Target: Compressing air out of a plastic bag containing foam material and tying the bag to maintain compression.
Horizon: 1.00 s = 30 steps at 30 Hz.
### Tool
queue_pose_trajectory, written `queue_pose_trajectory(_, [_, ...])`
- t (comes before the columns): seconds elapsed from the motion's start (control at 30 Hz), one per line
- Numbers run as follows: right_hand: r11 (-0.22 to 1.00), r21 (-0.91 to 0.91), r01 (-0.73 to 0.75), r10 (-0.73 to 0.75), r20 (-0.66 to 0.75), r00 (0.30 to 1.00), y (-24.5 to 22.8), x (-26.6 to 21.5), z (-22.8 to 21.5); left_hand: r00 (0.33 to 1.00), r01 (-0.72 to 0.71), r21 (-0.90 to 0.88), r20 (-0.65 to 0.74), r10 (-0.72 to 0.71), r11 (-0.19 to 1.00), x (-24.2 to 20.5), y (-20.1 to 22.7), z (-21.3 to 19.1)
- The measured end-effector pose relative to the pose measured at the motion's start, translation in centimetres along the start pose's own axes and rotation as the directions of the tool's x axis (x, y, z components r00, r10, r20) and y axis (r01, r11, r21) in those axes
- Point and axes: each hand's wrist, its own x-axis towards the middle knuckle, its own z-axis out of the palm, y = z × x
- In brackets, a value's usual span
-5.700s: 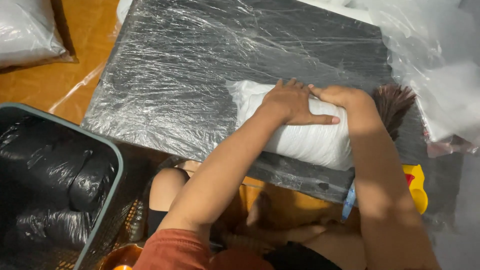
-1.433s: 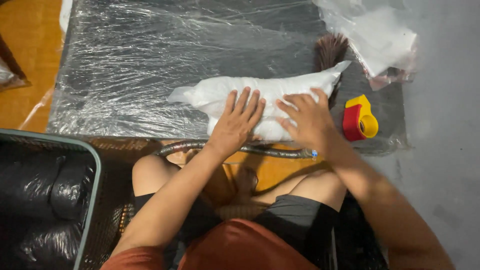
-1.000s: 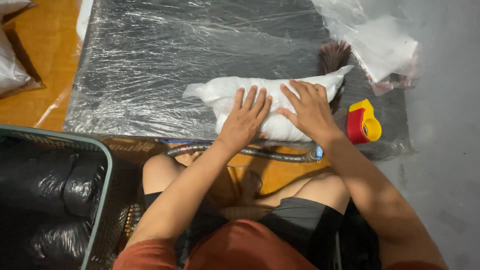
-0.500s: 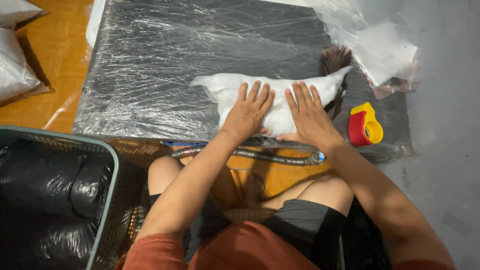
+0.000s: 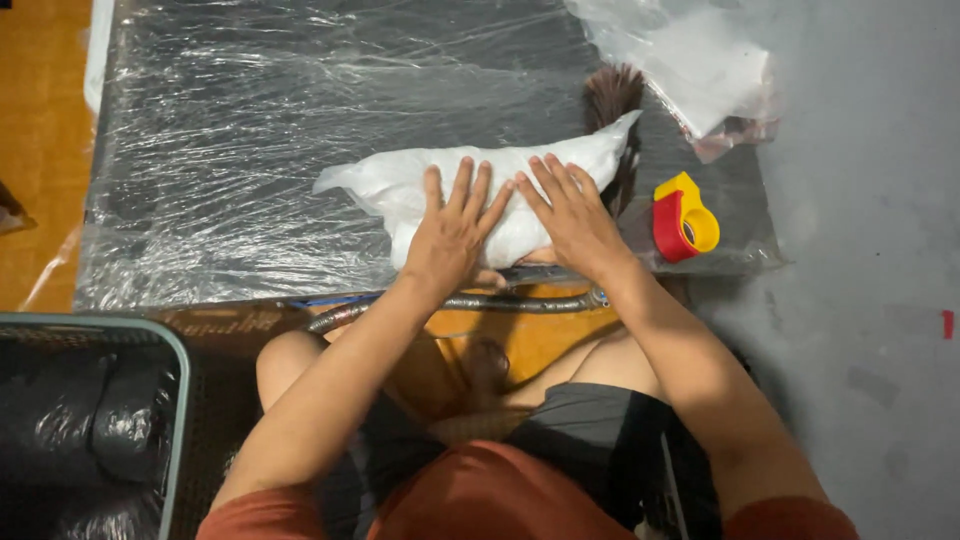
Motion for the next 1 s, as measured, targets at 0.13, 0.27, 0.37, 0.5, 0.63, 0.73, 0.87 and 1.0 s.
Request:
queue_pose_trajectory(0.13, [0.998,0.057,-0.007,0.009,-0.034,0.999,0.1,-0.2,0.3,1.0,0.002,-0.029,-0.025,-0.003,1.0,0.5,0.1,1.7])
queue_pose_trajectory(0.27, [0.996,0.087,-0.008,0.014,-0.063,0.998,-0.3,-0.6,0.9,0.987,0.002,-0.13,-0.16,-0.023,0.992,-0.1,0.4,3.3])
queue_pose_trajectory(0.37, [0.994,0.104,-0.024,0.034,-0.088,0.996,-0.9,-1.1,0.9,0.962,-0.024,-0.22,-0.27,-0.038,0.975,-0.6,1.0,4.3])
queue_pose_trajectory(0.5, [0.992,0.121,-0.032,0.042,-0.078,0.996,-1.9,-1.8,0.8,0.908,-0.051,-0.261,-0.413,-0.063,0.964,-1.2,1.5,5.8])
queue_pose_trajectory(0.63, [0.99,0.132,-0.044,0.056,-0.085,0.995,-1.8,-1.8,0.7,0.899,-0.078,-0.26,-0.436,-0.045,0.962,-1.1,1.2,5.4])
queue_pose_trajectory(0.73, [0.984,0.172,-0.044,0.059,-0.088,0.994,-1.9,-1.7,0.6,0.902,-0.076,-0.232,-0.43,-0.032,0.97,-1.0,1.1,5.3])
queue_pose_trajectory(0.87, [0.989,0.136,-0.054,0.063,-0.067,0.996,-2.2,-1.7,1.0,0.911,-0.061,-0.239,-0.409,-0.044,0.969,-1.2,1.3,5.7])
queue_pose_trajectory(1.0, [0.987,0.135,-0.083,0.089,-0.038,0.995,-2.5,-1.6,0.7,0.928,-0.059,-0.257,-0.37,-0.042,0.965,-1.2,1.3,5.6])
